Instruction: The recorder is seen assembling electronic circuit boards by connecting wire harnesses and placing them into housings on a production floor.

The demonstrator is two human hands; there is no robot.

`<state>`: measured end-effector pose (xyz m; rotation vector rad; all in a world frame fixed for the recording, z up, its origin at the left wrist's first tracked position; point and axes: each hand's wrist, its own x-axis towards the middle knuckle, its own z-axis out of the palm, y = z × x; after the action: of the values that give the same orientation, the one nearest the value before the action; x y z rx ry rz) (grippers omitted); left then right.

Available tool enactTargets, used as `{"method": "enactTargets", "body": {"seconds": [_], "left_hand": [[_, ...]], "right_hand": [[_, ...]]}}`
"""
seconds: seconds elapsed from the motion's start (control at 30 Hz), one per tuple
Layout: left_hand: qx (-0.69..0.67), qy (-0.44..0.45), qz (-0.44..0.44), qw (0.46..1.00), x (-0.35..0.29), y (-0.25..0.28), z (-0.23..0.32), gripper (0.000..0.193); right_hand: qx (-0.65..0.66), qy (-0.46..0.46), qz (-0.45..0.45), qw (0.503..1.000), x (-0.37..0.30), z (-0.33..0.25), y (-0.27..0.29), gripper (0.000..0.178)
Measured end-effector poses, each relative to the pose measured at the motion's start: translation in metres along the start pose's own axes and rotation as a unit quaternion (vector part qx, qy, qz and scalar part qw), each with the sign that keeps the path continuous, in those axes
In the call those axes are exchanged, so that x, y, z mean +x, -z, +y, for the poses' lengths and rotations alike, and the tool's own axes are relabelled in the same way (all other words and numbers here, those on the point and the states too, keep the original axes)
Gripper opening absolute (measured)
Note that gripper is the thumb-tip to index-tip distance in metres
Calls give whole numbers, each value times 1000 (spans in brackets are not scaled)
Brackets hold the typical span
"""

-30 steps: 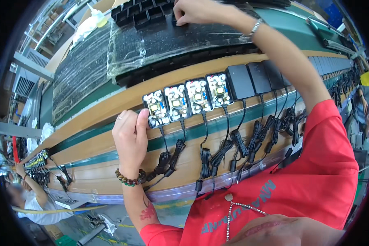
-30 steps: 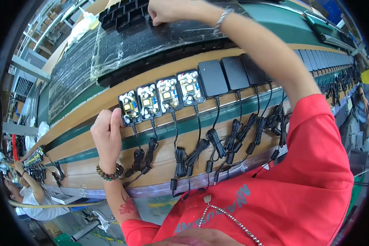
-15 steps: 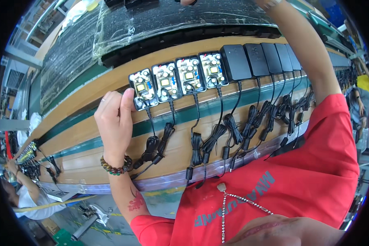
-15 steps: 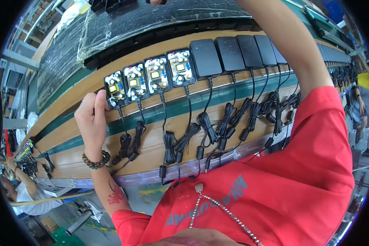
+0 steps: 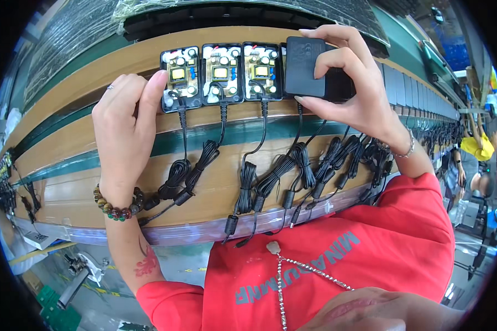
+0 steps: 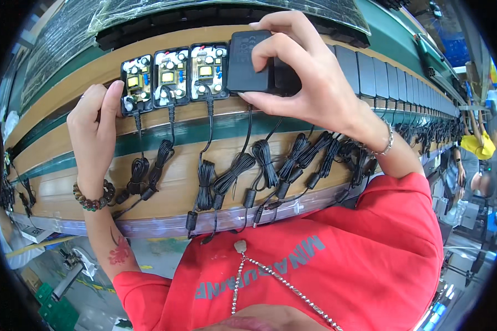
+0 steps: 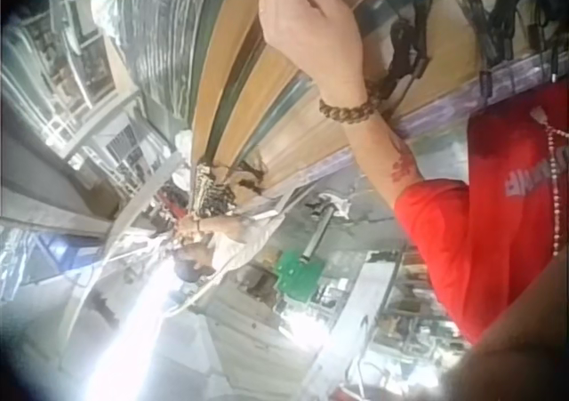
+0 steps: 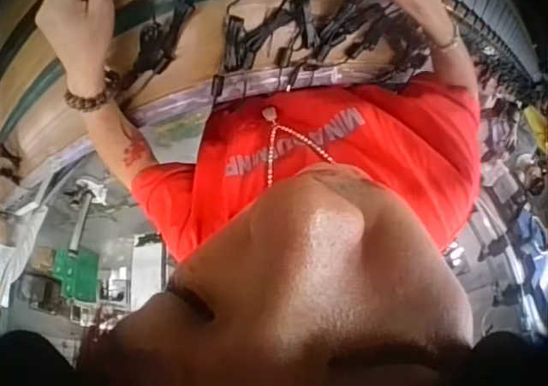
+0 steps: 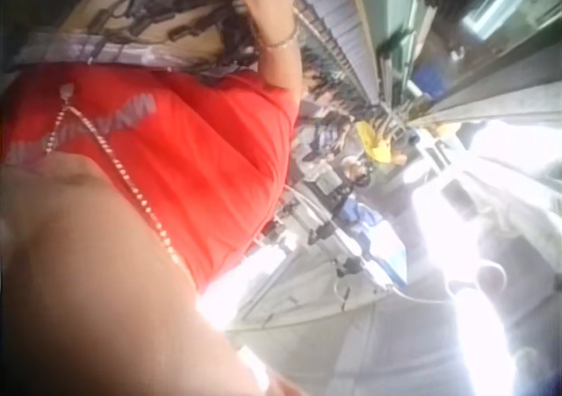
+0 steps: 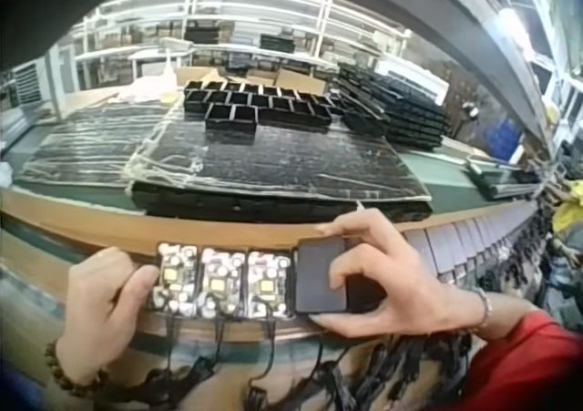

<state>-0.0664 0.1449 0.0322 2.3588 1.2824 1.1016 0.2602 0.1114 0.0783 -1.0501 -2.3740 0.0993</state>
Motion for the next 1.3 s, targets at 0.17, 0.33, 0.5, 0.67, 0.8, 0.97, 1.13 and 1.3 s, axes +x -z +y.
{"method": "enactTargets", "body": {"seconds": [0.17, 0.33, 0.5, 0.67, 0.8, 0.97, 1.13, 1.3], "left_hand": [[6, -6, 7, 1000, -1, -1, 0, 32], [6, -10, 12, 1000, -2, -1, 1, 33], [13, 6, 2, 1000, -1, 0, 2, 27], [17, -4, 4, 1000, -2, 1, 2, 28], [19, -26, 5, 999, 1, 0, 2, 28], [25, -2, -2, 1000, -3, 1, 4, 29], [30, -3, -2, 1000, -1, -1, 4, 30], [34, -27, 6, 999, 1, -3, 7, 31]], "right_hand": [[-19, -33, -95, 995, 0, 0, 14, 48], [-2, -3, -32, 999, 6, 2, 10, 47], [27, -61, -42, 997, 9, 3, 6, 55], [-20, -27, -102, 994, 17, -1, 18, 82], [-27, -31, -142, 989, 23, -3, 22, 89], [-54, -48, -176, 982, 33, -9, 21, 85], [-217, -40, -179, 959, 23, -23, 26, 85], [-155, -48, -241, 957, 42, -11, 29, 81]]}}
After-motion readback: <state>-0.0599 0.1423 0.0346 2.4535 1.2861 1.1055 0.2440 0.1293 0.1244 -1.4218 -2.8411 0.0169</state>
